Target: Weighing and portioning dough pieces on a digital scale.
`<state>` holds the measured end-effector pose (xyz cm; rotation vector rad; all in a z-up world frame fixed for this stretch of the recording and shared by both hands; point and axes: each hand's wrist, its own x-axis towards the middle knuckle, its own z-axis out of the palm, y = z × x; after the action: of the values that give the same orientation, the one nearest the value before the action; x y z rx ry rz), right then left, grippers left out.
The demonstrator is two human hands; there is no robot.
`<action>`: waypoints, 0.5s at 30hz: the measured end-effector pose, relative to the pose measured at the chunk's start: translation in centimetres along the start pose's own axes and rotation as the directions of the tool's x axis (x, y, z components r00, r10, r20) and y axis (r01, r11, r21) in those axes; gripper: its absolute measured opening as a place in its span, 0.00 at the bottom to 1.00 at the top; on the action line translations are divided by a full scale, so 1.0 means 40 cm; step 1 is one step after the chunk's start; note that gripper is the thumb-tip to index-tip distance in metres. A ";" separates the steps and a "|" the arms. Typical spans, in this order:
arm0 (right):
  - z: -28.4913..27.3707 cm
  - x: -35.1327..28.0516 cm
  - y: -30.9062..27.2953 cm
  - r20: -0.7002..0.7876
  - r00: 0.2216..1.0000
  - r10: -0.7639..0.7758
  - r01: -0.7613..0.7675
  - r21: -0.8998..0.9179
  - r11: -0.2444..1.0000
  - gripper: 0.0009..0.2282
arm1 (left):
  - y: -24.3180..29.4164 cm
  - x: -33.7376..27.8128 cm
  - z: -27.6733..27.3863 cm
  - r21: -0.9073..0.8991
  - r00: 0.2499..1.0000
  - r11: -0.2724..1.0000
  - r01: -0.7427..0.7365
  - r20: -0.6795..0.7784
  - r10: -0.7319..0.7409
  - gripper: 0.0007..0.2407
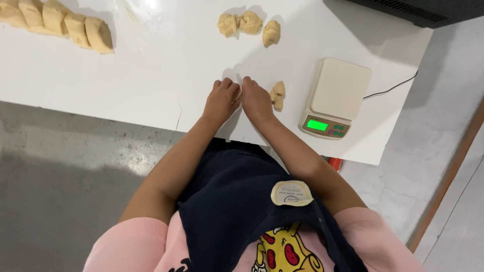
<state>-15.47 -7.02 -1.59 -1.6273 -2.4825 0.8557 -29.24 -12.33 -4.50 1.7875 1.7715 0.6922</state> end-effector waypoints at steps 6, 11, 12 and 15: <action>-0.038 -0.045 0.097 -0.149 0.983 0.106 -0.095 0.081 0.992 0.15 | -0.057 0.010 -0.041 -0.050 0.991 0.991 0.126 0.045 -0.124 0.14; -0.067 -0.091 0.248 -0.226 0.954 0.197 -0.119 0.317 0.941 0.18 | -0.068 0.039 -0.156 -0.111 0.975 0.968 0.224 0.022 -0.223 0.15; -0.117 -0.102 0.247 -0.088 0.948 0.305 -0.229 0.477 0.849 0.17 | -0.056 0.062 -0.184 -0.174 0.967 0.953 0.248 -0.016 -0.255 0.14; -0.132 -0.134 0.318 -0.042 0.915 0.401 -0.386 0.204 0.900 0.19 | -0.007 0.110 -0.165 -0.194 0.986 0.968 0.157 -0.023 -0.164 0.14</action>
<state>-0.76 -5.72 -1.80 -2.0788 -1.9697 1.0033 -33.90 -7.86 0.11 1.4953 1.7858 0.8057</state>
